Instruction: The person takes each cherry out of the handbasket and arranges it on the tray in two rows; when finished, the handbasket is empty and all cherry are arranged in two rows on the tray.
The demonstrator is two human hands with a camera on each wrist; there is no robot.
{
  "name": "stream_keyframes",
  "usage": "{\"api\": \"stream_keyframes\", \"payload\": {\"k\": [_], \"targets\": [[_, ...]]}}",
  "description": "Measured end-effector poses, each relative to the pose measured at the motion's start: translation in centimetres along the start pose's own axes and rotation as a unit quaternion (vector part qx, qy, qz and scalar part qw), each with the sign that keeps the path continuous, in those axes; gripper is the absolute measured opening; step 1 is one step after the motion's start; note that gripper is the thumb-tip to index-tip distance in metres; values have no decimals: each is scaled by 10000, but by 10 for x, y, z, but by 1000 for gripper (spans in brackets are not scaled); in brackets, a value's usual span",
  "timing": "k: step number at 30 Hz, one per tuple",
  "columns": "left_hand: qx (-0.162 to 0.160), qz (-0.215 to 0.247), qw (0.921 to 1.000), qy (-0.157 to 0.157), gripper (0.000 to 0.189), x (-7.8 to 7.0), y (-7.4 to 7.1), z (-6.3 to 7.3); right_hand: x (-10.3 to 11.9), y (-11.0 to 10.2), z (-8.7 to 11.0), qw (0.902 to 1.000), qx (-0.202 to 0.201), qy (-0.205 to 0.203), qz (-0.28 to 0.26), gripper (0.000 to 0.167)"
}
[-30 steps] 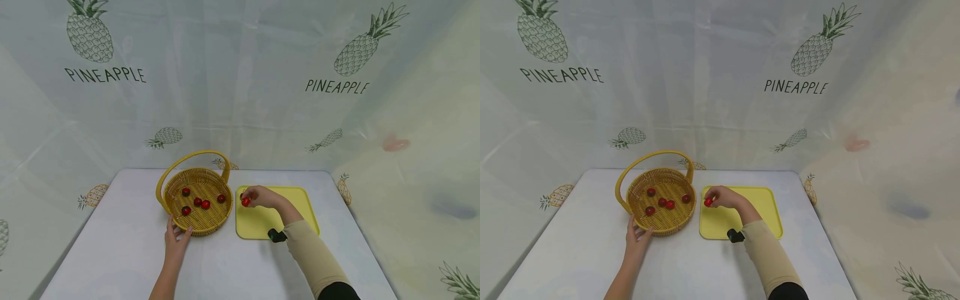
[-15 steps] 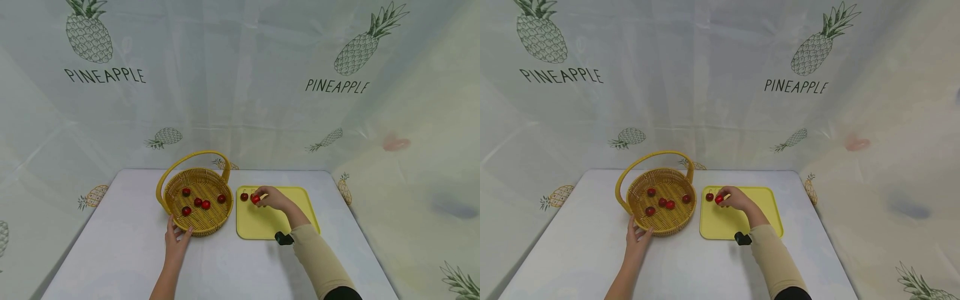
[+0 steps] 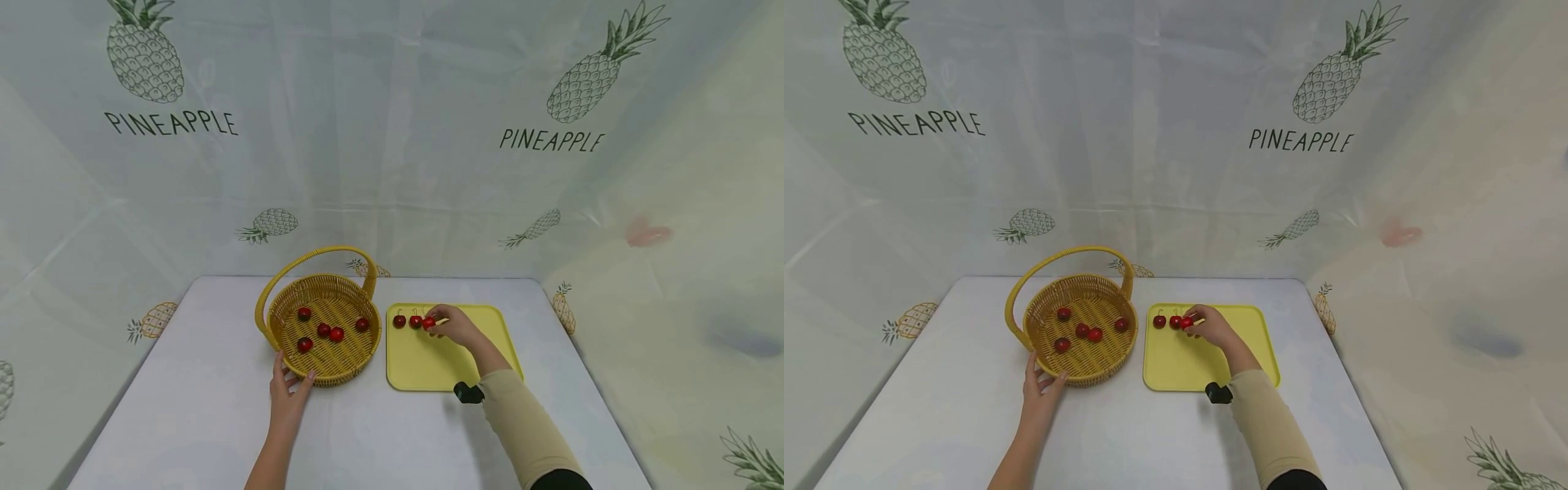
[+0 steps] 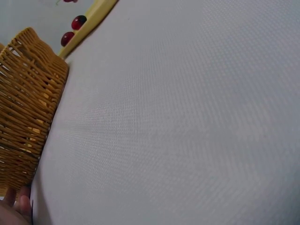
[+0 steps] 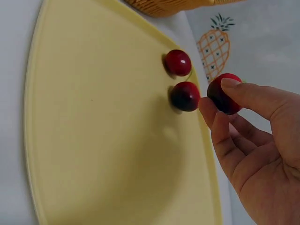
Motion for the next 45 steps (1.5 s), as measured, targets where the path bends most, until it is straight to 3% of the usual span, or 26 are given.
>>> {"api": "stream_keyframes", "payload": {"k": [17,35,45], "targets": [[-55,-32,9999,-120,88,3,0,-1,-30,-13,-11,9944,-912,370,-382,34],[-26,-16,9997,-238,89,6,2,-2,-42,-13,-21,9922,-1153,450,-131,30],[-35,-25,10000,-86,91,7,1,-3,-48,-12,-25,9900,-1344,434,48,31]]}}
Point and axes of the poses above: each hand's wrist, its own z-axis away from the middle knuckle, its own y-axis out of the palm, x = y × z, the point moved 10 cm from there along -z, towards the middle knuckle, and after that the axes turned 11 degrees about y, right-handed, at the moved point
